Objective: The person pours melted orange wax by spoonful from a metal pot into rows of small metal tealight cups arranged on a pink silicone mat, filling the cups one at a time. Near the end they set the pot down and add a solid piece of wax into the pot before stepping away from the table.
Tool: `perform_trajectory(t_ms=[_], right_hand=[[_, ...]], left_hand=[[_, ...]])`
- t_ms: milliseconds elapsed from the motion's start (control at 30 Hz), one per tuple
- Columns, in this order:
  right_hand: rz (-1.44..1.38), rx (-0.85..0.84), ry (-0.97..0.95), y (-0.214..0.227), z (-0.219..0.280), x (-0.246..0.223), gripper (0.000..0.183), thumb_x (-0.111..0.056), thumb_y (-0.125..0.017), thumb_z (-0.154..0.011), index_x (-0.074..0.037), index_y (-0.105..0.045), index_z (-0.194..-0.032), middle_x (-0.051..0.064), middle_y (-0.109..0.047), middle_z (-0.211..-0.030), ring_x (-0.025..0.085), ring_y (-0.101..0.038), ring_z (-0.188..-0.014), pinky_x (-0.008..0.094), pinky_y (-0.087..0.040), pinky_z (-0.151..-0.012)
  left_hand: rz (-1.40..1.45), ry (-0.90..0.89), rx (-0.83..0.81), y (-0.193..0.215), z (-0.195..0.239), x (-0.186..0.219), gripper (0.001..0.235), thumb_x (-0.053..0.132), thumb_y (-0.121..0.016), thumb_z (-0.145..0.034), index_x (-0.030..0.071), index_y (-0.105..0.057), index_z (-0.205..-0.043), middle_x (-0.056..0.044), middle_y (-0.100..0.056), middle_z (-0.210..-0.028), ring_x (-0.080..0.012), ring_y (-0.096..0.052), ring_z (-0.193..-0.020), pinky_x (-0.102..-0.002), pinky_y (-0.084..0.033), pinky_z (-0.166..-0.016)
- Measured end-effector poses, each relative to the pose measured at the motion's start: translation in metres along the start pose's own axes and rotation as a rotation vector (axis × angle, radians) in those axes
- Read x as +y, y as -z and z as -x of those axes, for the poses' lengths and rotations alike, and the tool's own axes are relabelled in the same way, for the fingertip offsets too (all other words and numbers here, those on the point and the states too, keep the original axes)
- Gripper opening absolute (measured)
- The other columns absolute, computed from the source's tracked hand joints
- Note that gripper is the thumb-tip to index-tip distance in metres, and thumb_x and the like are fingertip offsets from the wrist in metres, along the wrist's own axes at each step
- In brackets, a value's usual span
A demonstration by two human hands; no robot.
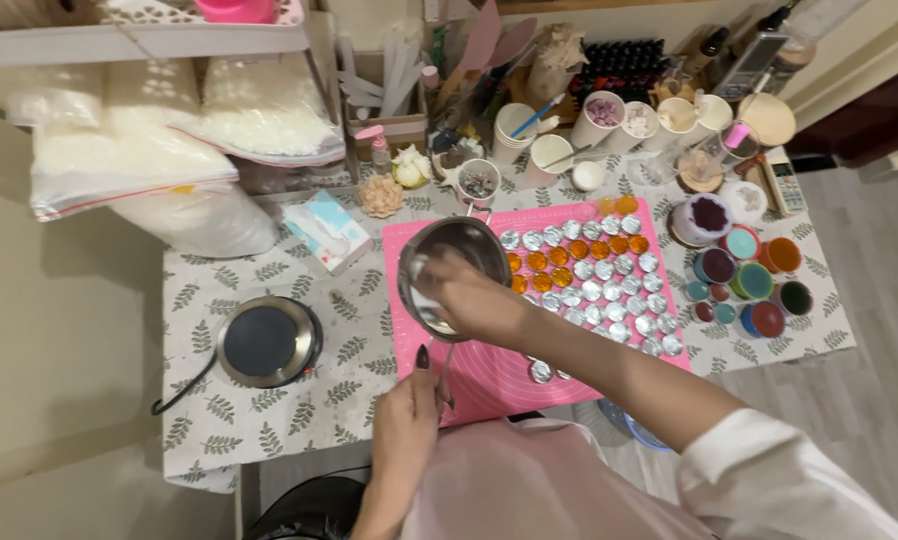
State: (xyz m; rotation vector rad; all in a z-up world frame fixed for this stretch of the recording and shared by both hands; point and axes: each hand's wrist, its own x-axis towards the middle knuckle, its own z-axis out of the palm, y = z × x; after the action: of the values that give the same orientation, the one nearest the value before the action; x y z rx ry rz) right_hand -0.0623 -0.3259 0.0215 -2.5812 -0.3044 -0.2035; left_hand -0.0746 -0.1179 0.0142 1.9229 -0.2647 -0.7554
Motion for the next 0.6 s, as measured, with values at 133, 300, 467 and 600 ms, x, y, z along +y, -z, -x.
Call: perform_trajectory(t_ms=[133,300,467,600], right_hand=[[0.279,-0.016,-0.065,0.001,0.004,0.007,0.051,0.000,-0.059,-0.078,0.005,-0.070,-0.128,0.024,-0.061,-0.121,0.038,-0.051,-0.122,0.046,-0.043,-0.106],[0.194,-0.234,-0.249,-0.016,0.024,0.023,0.020,-0.003,-0.057,-0.085,0.001,-0.072,-0.098,0.027,-0.060,-0.121,0.038,-0.057,-0.115,0.045,-0.048,-0.105],[0.034,-0.200,-0.212,0.009,0.007,-0.004,0.022,-0.012,-0.063,-0.091,0.002,-0.070,-0.107,0.024,-0.060,-0.122,0.039,-0.057,-0.118,0.045,-0.047,-0.103],[-0.007,0.032,-0.087,0.020,0.006,-0.010,0.046,-0.006,-0.068,-0.074,-0.001,-0.067,-0.120,0.021,-0.059,-0.125,0.039,-0.055,-0.118,0.045,-0.045,-0.101]], left_hand=[[-0.033,-0.084,0.007,0.004,-0.005,-0.009,0.053,0.034,-0.043,-0.102,0.000,-0.070,-0.071,-0.011,-0.060,-0.050,-0.0216,-0.059,-0.045,-0.038,-0.047,-0.050],[-0.068,-0.088,0.016,0.004,-0.007,-0.016,0.053,0.035,-0.043,-0.102,0.001,-0.071,-0.072,-0.012,-0.059,-0.051,-0.0241,-0.059,-0.046,-0.038,-0.047,-0.051],[-0.097,-0.098,-0.022,0.004,-0.008,-0.013,0.058,0.040,-0.040,-0.103,0.001,-0.070,-0.072,-0.011,-0.059,-0.051,-0.0239,-0.059,-0.046,-0.038,-0.047,-0.051],[-0.127,-0.064,-0.072,0.006,-0.008,-0.008,0.063,0.042,-0.037,-0.104,0.001,-0.070,-0.070,-0.012,-0.057,-0.049,-0.0252,-0.057,-0.045,-0.039,-0.046,-0.052]])
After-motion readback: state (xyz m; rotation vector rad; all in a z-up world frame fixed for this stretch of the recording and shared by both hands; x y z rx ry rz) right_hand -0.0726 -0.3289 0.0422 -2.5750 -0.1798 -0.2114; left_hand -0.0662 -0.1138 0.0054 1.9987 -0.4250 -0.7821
